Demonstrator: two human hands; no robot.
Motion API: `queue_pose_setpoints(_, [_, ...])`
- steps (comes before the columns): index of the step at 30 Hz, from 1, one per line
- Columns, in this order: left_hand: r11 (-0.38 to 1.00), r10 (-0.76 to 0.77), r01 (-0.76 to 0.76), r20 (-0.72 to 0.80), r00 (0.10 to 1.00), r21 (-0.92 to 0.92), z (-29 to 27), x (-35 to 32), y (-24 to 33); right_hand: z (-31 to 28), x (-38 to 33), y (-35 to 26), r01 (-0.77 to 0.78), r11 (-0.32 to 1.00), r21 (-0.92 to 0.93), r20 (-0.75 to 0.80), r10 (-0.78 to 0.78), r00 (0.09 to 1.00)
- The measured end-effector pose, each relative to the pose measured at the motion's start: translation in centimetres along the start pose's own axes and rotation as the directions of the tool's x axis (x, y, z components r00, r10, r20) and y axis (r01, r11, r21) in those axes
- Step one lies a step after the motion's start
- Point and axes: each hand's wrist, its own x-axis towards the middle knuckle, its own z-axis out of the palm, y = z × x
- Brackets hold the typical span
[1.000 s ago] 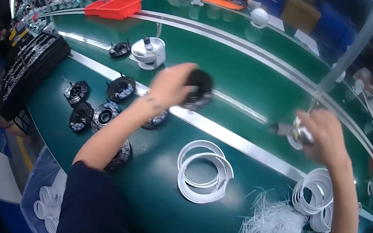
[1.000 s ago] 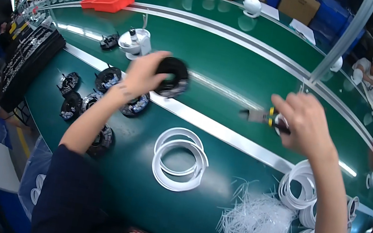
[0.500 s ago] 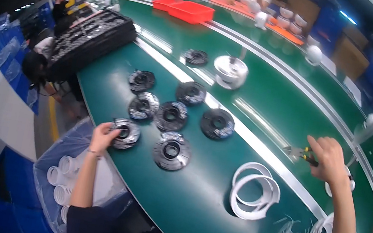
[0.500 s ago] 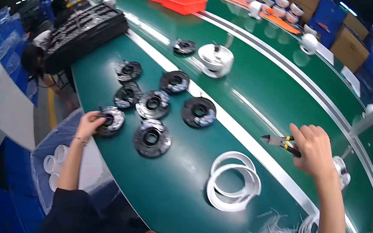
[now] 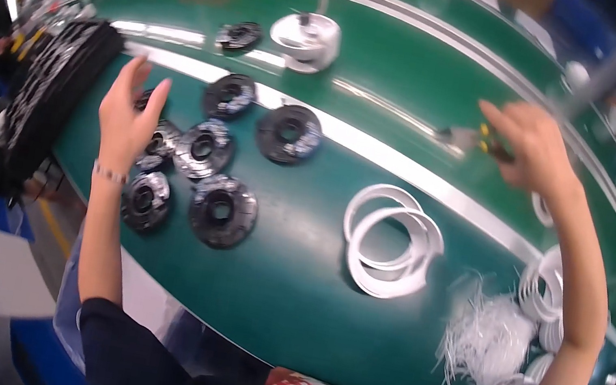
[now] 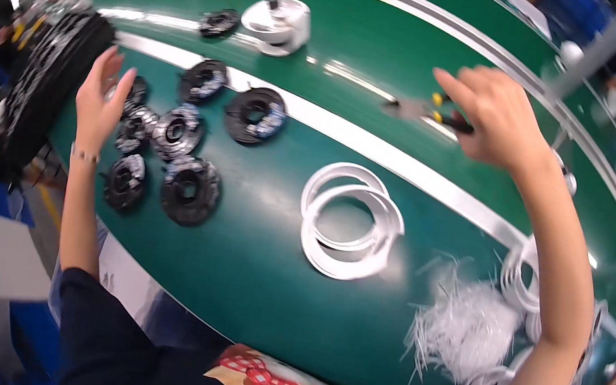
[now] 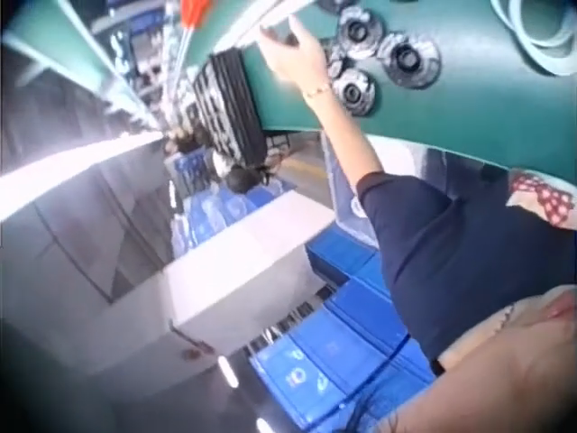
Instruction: Assembling components for dome-style electronic cameras on a production line.
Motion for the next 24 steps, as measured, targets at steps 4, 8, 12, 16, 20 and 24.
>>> queue_pose_setpoints(4, [0.984,0.161,-0.171,0.164,0.973,0.045,11.6,7.1,-0.2,-0.5,-1.1,0.4,-0.009,0.999,-0.039,-0.001,0.009,1.0])
queue_pose_setpoints(8, [0.967,-0.239,0.199,0.301,0.923,0.158,23.9,11.6,-2.9,-0.9,-2.8,0.4,-0.011,0.997,-0.081,0.045,0.014,0.999])
queue_pose_setpoints(12, [0.947,-0.257,0.291,0.218,0.941,-0.14,27.2,13.3,-5.6,-0.5,-1.6,1.2,-0.004,0.996,-0.092,0.04,0.007,0.999])
queue_pose_setpoints(16, [0.946,0.311,-0.281,0.209,0.927,-0.161,27.1,13.5,-2.1,1.8,2.5,3.9,-0.039,0.996,-0.084,0.016,0.041,0.999])
queue_pose_setpoints(20, [0.938,0.303,-0.347,0.457,0.836,0.013,27.9,14.7,-1.5,6.7,10.9,6.0,-0.132,0.989,-0.071,0.048,0.136,0.99])
queue_pose_setpoints(24, [0.928,0.336,-0.371,0.436,0.835,-0.005,27.6,14.9,-0.1,10.7,18.0,6.5,-0.271,0.96,-0.064,0.114,0.277,0.954])
